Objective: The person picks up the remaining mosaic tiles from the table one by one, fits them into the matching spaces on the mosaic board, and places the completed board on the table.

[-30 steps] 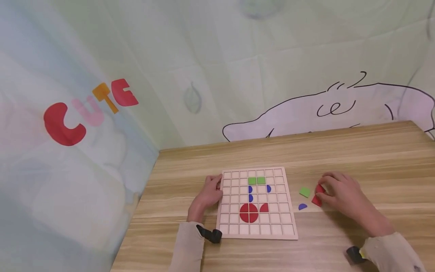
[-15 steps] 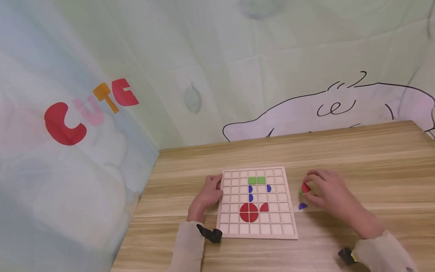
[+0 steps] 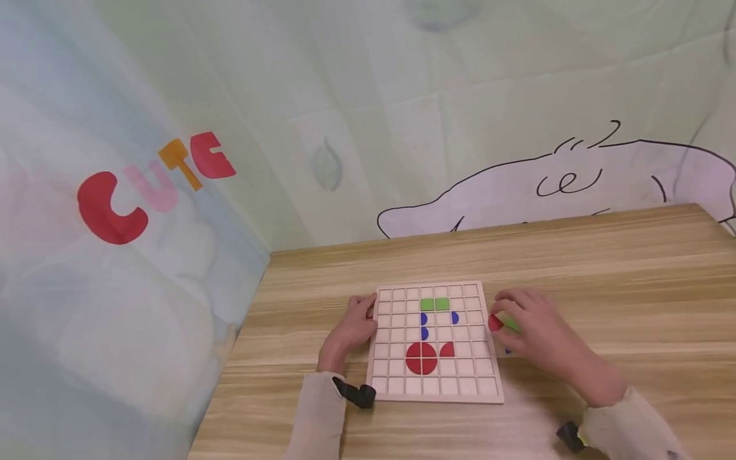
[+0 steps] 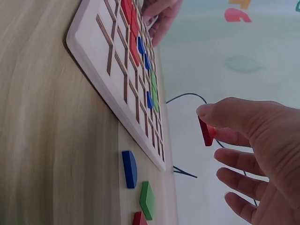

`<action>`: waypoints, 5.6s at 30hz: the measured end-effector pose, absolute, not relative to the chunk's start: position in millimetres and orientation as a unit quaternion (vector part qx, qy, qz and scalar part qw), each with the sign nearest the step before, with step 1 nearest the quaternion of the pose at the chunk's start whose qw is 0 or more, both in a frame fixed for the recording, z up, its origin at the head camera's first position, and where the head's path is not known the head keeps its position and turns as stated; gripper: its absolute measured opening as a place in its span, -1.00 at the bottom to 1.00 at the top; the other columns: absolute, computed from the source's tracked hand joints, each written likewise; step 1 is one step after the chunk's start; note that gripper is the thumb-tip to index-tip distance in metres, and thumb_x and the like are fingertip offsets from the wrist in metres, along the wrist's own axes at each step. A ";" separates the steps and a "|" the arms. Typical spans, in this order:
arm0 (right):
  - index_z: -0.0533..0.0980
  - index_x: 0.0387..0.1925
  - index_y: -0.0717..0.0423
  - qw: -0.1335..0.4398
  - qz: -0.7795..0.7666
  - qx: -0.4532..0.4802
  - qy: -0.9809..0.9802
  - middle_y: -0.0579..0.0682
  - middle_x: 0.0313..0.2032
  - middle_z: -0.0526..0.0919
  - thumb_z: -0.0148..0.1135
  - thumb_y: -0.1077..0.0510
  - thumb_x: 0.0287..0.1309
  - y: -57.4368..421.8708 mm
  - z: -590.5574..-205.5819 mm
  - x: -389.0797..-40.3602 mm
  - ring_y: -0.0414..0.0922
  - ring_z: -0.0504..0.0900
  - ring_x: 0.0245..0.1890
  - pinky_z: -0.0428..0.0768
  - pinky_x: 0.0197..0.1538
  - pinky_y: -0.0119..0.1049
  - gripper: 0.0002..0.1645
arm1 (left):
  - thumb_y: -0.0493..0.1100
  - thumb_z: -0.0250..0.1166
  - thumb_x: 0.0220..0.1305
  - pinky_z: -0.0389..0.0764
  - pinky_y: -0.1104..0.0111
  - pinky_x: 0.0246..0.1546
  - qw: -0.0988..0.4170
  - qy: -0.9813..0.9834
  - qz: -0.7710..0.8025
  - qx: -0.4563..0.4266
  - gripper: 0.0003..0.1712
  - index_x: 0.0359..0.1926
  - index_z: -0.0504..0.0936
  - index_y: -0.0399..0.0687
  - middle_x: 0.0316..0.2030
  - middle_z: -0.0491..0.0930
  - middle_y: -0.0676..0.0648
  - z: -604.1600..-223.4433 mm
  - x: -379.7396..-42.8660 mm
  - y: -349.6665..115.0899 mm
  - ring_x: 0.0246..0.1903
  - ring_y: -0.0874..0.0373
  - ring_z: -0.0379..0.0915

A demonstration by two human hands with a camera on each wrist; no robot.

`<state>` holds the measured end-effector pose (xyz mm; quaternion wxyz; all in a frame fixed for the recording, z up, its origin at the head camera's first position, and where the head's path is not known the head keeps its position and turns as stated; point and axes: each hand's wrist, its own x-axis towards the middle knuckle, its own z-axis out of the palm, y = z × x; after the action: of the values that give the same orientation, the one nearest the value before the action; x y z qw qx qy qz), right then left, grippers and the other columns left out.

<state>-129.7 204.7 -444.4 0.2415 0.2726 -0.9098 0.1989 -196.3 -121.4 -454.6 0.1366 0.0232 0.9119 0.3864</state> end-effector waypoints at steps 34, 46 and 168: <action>0.63 -0.22 -0.18 0.066 0.197 0.313 -0.927 -0.08 -0.01 0.55 0.45 0.01 -0.06 139.8 -460.6 -114.6 -0.03 0.44 0.06 0.40 0.07 0.03 -0.71 | -0.45 0.07 0.03 0.30 0.33 -0.29 0.171 0.917 0.358 0.042 -0.08 0.48 0.05 -0.13 0.19 0.11 -0.17 -450.8 -197.1 -124.1 0.08 -0.02 0.19; 0.62 -0.19 -0.19 0.072 0.198 0.350 -0.913 -0.10 0.00 0.53 0.45 0.03 -0.07 139.5 -468.9 -115.8 -0.06 0.43 0.05 0.44 0.07 0.00 -0.68 | -0.45 0.06 0.03 0.30 0.32 -0.26 0.168 0.917 0.360 0.041 -0.08 0.48 0.05 -0.12 0.17 0.11 -0.16 -450.4 -196.6 -123.3 0.07 -0.01 0.18; 0.62 -0.39 -0.06 0.097 0.148 0.206 -0.962 0.19 -0.12 0.57 0.56 0.17 -0.32 259.9 -465.6 -123.6 0.24 0.46 -0.07 0.41 -0.17 0.24 -0.66 | -0.46 0.01 0.03 0.26 0.28 -0.17 0.181 0.910 0.369 0.044 -0.08 0.49 0.00 -0.16 0.19 0.08 -0.19 -444.4 -195.5 -123.0 0.05 0.00 0.17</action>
<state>-123.6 259.9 -465.6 0.0973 0.2057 -0.9624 0.1482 -195.5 -123.0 -444.4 0.1814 0.0444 0.9104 0.3692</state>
